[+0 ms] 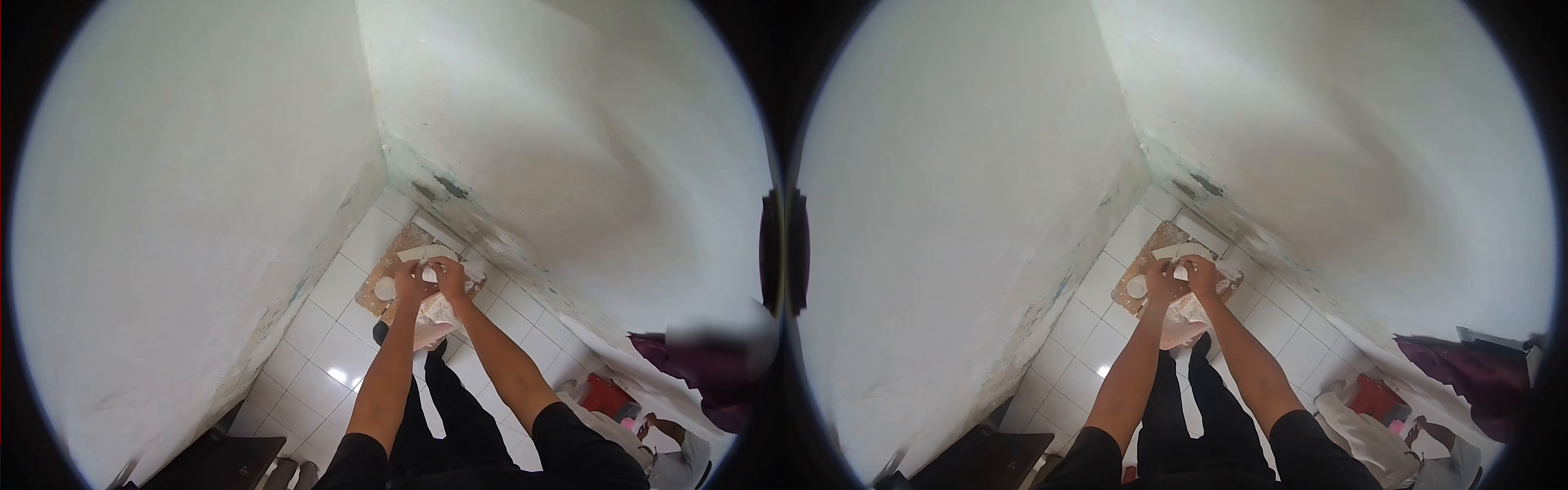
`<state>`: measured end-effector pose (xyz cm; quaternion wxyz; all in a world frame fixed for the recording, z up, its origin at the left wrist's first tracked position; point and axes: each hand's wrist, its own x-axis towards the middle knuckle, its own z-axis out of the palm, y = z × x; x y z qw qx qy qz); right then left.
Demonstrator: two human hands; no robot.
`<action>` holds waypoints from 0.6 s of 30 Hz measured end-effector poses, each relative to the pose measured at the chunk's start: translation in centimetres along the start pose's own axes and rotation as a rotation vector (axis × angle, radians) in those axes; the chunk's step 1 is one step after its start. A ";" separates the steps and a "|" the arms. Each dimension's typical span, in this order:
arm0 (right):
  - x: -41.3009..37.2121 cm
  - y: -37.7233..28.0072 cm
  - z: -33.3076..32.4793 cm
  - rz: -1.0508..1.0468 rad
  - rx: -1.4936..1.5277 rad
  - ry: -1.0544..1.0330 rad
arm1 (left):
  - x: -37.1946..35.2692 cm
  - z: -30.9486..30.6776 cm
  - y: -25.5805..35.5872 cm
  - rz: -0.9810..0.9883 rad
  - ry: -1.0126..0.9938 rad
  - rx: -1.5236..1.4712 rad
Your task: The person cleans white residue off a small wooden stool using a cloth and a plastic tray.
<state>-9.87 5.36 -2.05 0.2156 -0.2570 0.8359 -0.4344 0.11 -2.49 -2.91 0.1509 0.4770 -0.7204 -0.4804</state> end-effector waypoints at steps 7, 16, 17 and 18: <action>-0.3 -1.1 -0.6 0.164 0.303 -0.106 | -2.4 0.2 2.1 0.056 0.231 -0.115; -1.6 -0.6 -0.7 0.065 0.338 -0.172 | -4.7 0.0 2.7 0.017 0.300 -0.122; -1.9 0.1 -0.2 0.059 0.274 -0.198 | -4.8 0.2 2.2 -0.031 0.289 -0.162; -2.1 -0.1 0.0 0.059 0.276 -0.199 | -4.8 0.3 1.6 -0.031 0.291 -0.160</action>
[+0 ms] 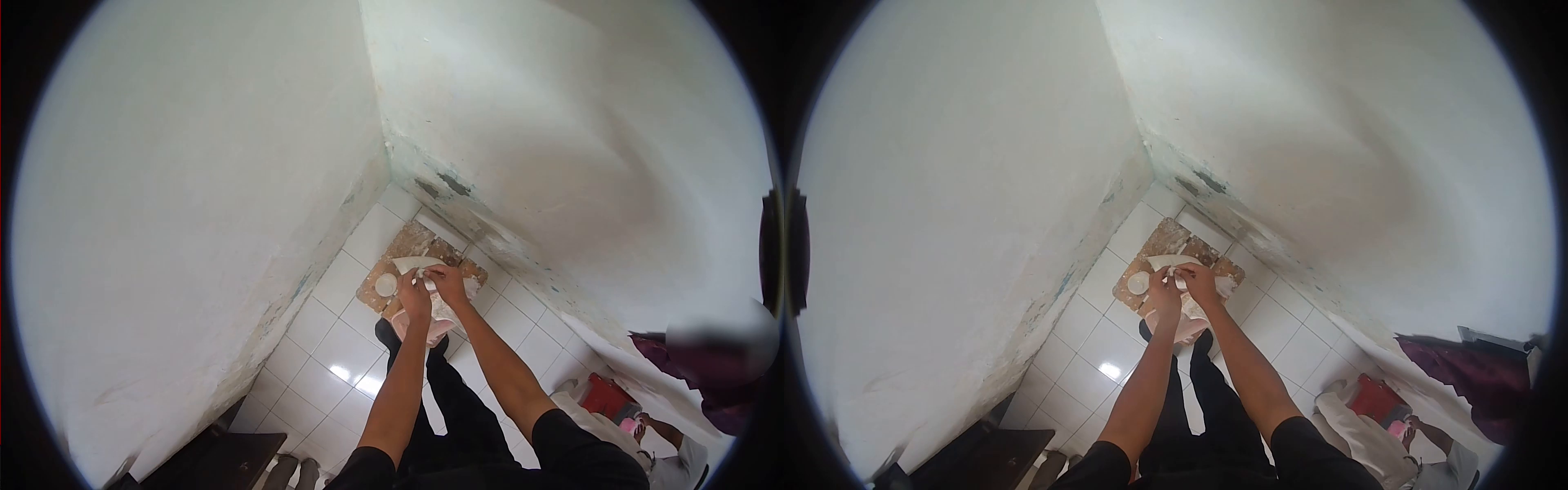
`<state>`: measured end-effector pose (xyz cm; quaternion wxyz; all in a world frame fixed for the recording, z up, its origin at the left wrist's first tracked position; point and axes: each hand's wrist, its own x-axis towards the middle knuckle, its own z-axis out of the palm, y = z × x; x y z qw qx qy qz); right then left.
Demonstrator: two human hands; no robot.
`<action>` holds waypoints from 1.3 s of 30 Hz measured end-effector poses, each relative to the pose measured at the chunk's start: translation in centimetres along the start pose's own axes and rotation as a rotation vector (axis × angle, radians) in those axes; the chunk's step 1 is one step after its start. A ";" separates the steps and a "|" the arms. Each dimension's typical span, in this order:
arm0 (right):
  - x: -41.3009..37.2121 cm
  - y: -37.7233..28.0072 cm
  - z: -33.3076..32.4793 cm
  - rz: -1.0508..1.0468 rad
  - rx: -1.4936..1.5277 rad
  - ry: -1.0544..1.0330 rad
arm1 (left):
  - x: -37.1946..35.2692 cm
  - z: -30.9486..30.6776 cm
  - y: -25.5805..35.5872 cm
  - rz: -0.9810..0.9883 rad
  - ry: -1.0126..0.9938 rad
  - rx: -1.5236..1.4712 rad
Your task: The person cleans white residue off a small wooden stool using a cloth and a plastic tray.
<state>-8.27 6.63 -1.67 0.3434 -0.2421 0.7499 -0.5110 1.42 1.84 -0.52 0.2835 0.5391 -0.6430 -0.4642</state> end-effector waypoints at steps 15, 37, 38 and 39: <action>1.0 0.7 -0.2 -0.053 -0.070 -0.035 | -1.0 0.1 -3.1 -0.113 -0.257 -0.147; 1.5 2.5 -0.3 0.008 0.091 -0.077 | -1.4 -0.8 -4.4 0.155 -0.419 0.198; 1.5 2.0 -0.1 0.014 0.069 -0.083 | -1.5 -1.0 -4.3 0.135 -0.404 0.179; 1.7 1.4 0.0 0.010 0.071 -0.085 | -1.7 -1.1 -4.1 0.137 -0.399 0.180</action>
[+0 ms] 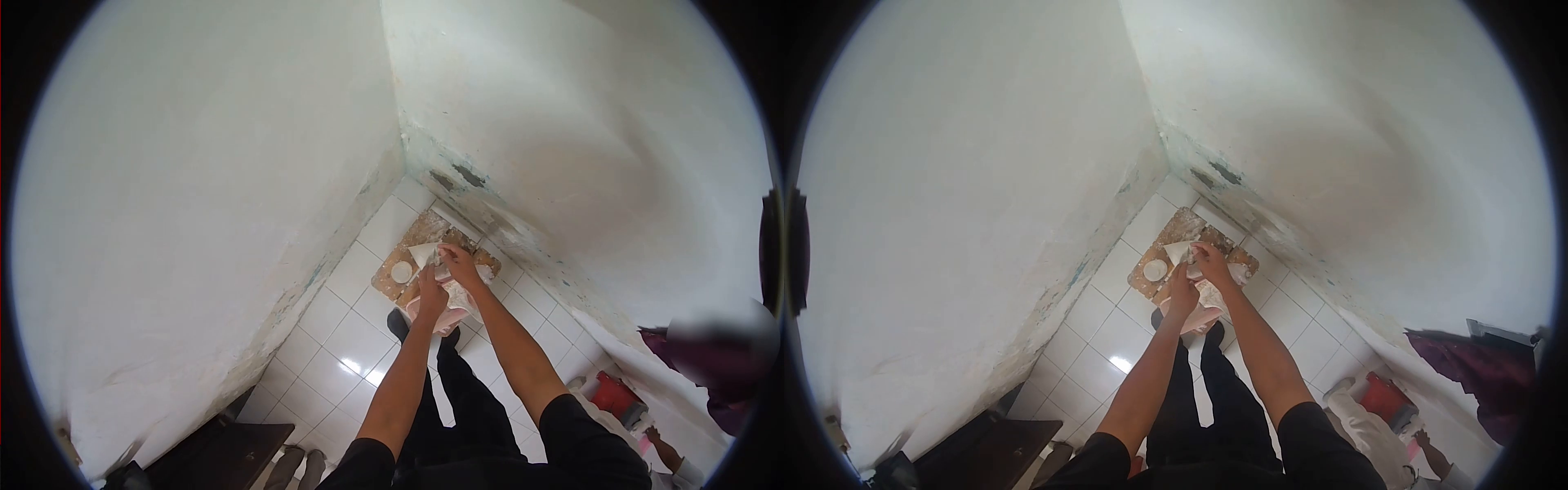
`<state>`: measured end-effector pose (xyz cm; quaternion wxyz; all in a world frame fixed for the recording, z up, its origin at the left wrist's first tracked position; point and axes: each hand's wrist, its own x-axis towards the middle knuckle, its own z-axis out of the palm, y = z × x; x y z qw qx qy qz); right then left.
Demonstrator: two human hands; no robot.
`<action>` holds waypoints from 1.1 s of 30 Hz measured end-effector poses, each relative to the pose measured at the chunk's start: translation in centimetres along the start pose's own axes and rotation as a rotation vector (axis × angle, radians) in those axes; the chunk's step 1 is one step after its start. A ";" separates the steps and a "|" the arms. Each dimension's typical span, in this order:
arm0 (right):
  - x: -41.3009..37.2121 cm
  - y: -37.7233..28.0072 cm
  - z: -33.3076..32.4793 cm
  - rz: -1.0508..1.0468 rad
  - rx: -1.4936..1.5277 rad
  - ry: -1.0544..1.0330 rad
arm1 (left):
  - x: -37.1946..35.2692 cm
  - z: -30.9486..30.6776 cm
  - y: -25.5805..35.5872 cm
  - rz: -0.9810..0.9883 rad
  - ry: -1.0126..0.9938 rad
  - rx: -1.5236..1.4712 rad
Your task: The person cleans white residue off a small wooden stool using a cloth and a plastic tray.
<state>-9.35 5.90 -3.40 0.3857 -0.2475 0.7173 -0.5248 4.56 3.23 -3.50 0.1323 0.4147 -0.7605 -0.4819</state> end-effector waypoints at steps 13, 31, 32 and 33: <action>-2.8 -0.1 -1.5 -0.181 -0.337 0.210 | -4.1 -8.6 0.1 -0.176 0.379 -0.074; -16.6 4.9 -4.8 0.434 -0.478 0.110 | -3.1 -12.0 1.7 0.051 0.332 -0.132; -16.5 5.9 -4.8 0.461 -0.423 0.085 | -3.9 -12.8 2.6 0.086 0.307 -0.123; -16.6 5.4 -4.5 0.461 -0.419 0.083 | -4.7 -13.2 2.2 0.087 0.307 -0.119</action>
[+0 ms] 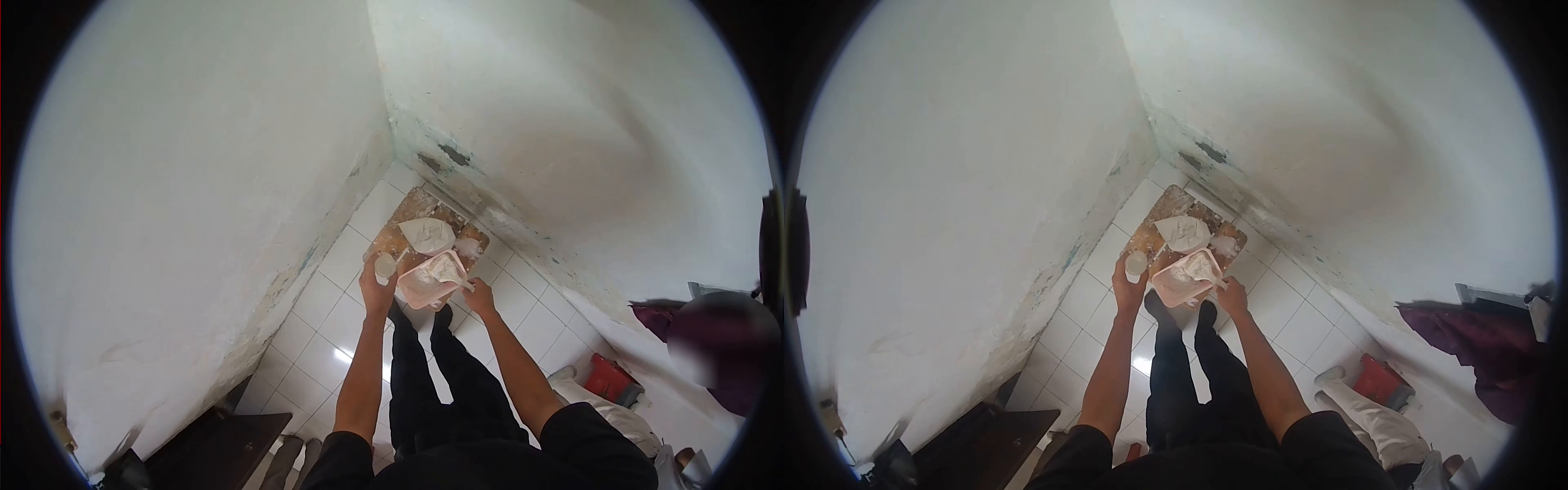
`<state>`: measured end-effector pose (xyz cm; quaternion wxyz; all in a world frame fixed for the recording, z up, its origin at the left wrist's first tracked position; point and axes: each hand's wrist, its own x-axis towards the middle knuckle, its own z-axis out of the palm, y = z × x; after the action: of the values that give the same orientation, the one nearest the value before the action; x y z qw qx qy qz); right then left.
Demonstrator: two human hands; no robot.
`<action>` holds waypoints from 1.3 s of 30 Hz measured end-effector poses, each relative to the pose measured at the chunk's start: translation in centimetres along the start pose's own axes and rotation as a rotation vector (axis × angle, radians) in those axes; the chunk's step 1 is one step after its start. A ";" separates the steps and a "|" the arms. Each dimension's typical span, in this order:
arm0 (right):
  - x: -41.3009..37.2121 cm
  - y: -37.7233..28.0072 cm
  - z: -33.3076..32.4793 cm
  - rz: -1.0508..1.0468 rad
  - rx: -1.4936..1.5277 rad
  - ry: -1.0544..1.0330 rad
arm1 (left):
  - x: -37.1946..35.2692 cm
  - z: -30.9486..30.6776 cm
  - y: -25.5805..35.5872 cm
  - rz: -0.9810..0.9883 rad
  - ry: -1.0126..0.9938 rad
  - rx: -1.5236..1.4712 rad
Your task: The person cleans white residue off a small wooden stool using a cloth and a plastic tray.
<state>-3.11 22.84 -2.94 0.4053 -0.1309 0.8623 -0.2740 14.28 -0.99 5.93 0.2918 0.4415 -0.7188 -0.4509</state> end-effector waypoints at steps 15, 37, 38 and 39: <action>-5.5 -6.9 -0.4 -0.297 -0.151 0.415 | -8.3 -1.9 0.8 0.002 -0.342 0.504; -6.5 -7.8 -0.1 -0.299 -0.089 0.403 | -8.6 -1.0 1.2 -0.045 -0.448 0.786; -6.5 -7.9 -0.1 -0.302 -0.101 0.414 | -8.7 -1.0 1.2 -0.049 -0.449 0.789; -6.6 -8.1 -0.2 -0.303 -0.101 0.414 | -8.8 -1.1 1.1 -0.049 -0.448 0.789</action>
<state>1.01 19.21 6.00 0.1675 -0.2195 0.9101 -0.3090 18.61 6.67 7.23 -0.0722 0.4275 -0.8703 -0.2337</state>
